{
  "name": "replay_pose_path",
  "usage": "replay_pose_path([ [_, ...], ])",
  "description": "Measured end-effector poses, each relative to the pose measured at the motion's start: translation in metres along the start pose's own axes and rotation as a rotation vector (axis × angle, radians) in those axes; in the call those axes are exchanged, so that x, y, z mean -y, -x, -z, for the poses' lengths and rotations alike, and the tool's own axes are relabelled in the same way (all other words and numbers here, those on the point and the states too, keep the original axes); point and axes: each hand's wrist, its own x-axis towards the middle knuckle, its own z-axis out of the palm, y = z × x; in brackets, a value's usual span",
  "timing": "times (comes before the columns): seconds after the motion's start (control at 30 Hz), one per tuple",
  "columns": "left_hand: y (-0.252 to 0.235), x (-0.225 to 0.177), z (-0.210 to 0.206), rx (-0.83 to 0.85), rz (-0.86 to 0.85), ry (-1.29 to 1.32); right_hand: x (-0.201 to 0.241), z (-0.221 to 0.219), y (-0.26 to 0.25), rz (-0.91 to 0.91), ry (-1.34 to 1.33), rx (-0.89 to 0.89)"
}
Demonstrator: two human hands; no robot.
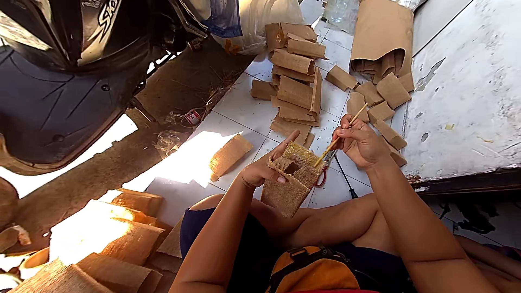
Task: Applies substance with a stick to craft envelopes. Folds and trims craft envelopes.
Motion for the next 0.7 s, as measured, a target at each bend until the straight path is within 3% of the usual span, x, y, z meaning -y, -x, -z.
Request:
replay_pose_path([
  [0.27, 0.000, 0.000, -0.001, 0.006, -0.048, 0.008, -0.006, 0.005, 0.000, -0.012, -0.073, 0.042],
  [0.4, 0.003, -0.003, -0.001, 0.005, -0.022, -0.002, 0.005, 0.016, 0.000, 0.066, -0.121, 0.002],
  [0.57, -0.004, 0.002, -0.001, 0.035, -0.012, 0.020, -0.002, 0.006, 0.000, 0.041, -0.073, 0.113],
  [0.7, 0.001, -0.002, -0.002, 0.007, -0.030, 0.058, -0.004, 0.011, -0.002, 0.111, -0.139, 0.053],
])
